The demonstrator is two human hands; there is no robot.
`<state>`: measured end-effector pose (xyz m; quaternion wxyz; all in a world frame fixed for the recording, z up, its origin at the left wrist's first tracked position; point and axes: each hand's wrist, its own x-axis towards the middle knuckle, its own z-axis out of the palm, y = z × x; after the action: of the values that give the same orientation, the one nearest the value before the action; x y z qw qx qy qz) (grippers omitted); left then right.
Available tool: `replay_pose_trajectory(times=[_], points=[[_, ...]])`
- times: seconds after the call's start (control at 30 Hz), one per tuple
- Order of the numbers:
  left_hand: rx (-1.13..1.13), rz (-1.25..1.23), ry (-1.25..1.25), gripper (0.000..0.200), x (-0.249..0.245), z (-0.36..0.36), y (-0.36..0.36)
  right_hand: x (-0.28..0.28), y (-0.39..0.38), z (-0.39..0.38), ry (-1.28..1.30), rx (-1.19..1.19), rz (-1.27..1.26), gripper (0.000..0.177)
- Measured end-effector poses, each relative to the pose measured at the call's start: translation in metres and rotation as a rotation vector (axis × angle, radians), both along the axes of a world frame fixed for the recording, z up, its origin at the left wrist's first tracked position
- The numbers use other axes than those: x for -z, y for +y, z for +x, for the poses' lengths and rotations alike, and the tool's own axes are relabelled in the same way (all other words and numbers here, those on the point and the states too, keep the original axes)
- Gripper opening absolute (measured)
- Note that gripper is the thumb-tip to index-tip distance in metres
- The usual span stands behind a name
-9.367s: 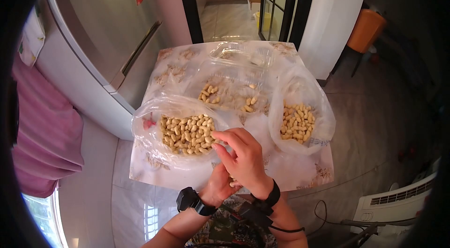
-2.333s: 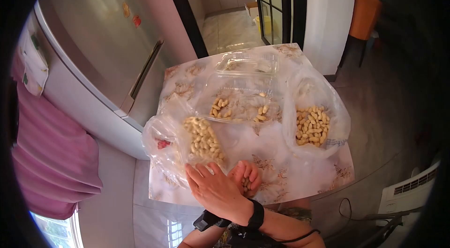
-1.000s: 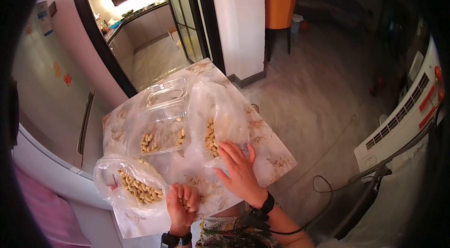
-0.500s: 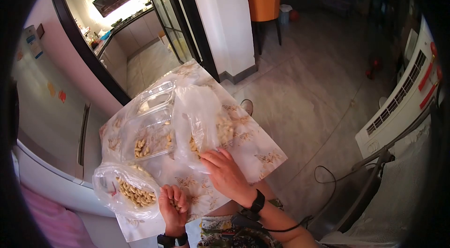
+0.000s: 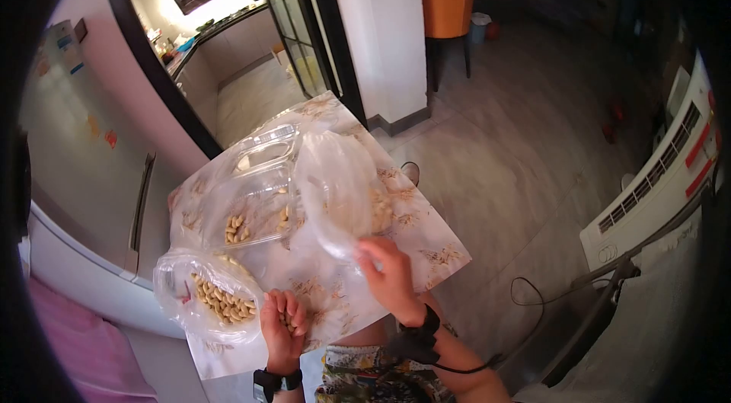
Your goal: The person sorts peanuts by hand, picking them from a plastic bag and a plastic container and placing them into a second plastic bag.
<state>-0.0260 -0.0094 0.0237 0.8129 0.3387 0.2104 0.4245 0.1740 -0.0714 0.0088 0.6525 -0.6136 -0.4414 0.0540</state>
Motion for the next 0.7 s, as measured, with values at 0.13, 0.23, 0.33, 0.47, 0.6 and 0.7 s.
replay_pose_trajectory(times=[0.13, 0.23, 0.33, 0.47, 0.6, 0.7], points=[[0.005, -0.003, -0.051, 0.036, 0.0, -0.001, 0.001, 0.0, -0.001, 0.012, 0.536, -0.03, 0.066, 0.008], [0.02, 0.012, -0.089, 0.036, 0.003, -0.003, 0.002, -0.01, 0.006, 0.005, 0.455, 0.055, 0.173, 0.004], [0.062, -0.015, -0.102, 0.036, 0.008, -0.006, 0.004, 0.002, 0.001, 0.012, 0.25, -0.01, 0.09, 0.009], [0.066, -0.059, -0.105, 0.037, 0.004, -0.008, 0.003, -0.021, 0.009, -0.001, -0.263, 0.104, -0.124, 0.022], [0.075, -0.074, -0.134, 0.036, 0.005, -0.012, 0.003, -0.044, 0.021, -0.015, -0.41, 0.206, -0.249, 0.018], [0.107, -0.089, -0.151, 0.038, 0.005, -0.014, 0.004, -0.036, 0.025, 0.009, -0.424, 0.207, -0.228, 0.013]])
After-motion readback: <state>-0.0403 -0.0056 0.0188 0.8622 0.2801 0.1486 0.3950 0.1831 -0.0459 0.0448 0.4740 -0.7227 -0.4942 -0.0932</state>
